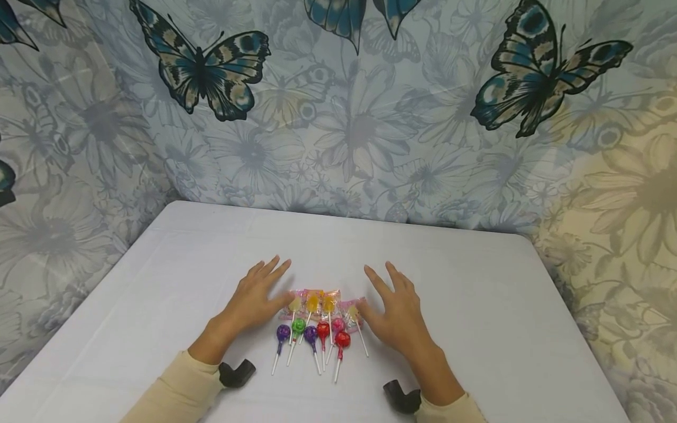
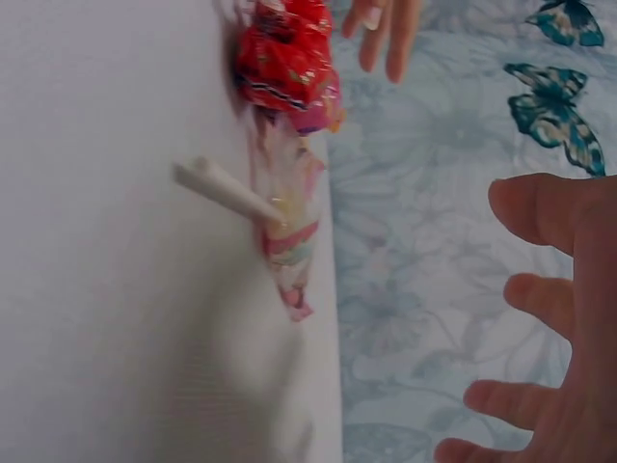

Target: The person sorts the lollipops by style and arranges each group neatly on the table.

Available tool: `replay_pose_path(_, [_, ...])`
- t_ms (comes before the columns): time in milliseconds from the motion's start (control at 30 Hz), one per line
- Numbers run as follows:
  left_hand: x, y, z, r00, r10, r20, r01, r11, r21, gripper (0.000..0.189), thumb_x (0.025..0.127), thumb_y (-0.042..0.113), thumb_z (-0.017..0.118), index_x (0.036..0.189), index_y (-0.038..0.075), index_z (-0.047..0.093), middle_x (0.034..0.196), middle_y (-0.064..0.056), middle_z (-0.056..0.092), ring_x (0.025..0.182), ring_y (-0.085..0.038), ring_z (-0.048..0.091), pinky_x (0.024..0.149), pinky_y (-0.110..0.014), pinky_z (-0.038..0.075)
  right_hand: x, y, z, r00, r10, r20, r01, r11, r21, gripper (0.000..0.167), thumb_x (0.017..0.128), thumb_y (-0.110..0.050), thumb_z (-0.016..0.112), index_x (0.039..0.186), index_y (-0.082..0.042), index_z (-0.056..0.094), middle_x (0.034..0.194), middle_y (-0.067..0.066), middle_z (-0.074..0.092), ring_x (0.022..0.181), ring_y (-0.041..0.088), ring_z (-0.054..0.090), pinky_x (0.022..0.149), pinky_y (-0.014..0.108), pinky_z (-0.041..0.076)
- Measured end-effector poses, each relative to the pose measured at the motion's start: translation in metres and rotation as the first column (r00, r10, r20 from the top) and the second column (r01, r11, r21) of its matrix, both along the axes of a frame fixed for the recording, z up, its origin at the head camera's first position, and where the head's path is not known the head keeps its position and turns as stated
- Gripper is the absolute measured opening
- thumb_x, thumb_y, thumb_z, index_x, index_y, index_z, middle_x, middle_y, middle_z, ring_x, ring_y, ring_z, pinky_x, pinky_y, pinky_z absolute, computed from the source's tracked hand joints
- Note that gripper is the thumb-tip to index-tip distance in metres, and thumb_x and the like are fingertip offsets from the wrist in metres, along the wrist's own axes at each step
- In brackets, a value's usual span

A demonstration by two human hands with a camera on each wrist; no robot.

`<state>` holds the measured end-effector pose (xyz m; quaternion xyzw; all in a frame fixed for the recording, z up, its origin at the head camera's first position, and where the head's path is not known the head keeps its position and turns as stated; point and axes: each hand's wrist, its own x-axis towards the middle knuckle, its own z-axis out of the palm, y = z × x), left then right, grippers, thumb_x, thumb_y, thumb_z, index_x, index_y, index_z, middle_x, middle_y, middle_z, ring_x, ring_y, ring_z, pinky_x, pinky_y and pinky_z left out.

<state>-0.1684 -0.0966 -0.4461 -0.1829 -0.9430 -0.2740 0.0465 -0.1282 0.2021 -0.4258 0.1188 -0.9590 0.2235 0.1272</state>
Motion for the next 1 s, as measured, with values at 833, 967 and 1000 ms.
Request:
replay_pose_path(833, [0.004, 0.000, -0.022, 0.998, -0.042, 0.052, 0.040, 0.998, 0.040, 0.064, 0.086, 0.038, 0.071, 0.142, 0.017, 0.050, 0.143, -0.009, 0.047, 0.138, -0.043, 0.022, 0.108, -0.060, 0.010, 0.003, -0.002, -0.036, 0.993, 0.093, 0.078, -0.097, 0.994, 0.059, 0.049, 0.087, -0.033, 0.070, 0.133, -0.023, 0.061, 0.140, 0.015, 0.048, 0.129, 0.043, 0.037, 0.096, 0.070, 0.028])
replay_pose_path(967, [0.005, -0.001, -0.024, 0.998, -0.044, 0.039, 0.042, 0.998, 0.045, 0.065, 0.084, 0.037, 0.075, 0.141, 0.016, 0.052, 0.140, -0.006, 0.051, 0.138, -0.041, 0.024, 0.107, -0.059, 0.011, 0.004, -0.001, -0.040, 0.993, 0.106, 0.059, -0.112, 0.989, 0.099, 0.047, 0.085, -0.034, 0.072, 0.129, -0.023, 0.064, 0.137, 0.016, 0.051, 0.127, 0.045, 0.039, 0.096, 0.070, 0.029])
replay_pose_path(1000, [0.005, -0.001, -0.024, 0.998, -0.045, 0.041, 0.043, 0.998, 0.044, 0.065, 0.083, 0.037, 0.075, 0.141, 0.016, 0.052, 0.139, -0.005, 0.052, 0.138, -0.041, 0.024, 0.107, -0.059, 0.011, 0.004, -0.001, -0.041, 0.993, 0.107, 0.056, -0.113, 0.988, 0.106, 0.047, 0.084, -0.034, 0.072, 0.129, -0.022, 0.064, 0.136, 0.016, 0.052, 0.126, 0.045, 0.039, 0.096, 0.070, 0.029])
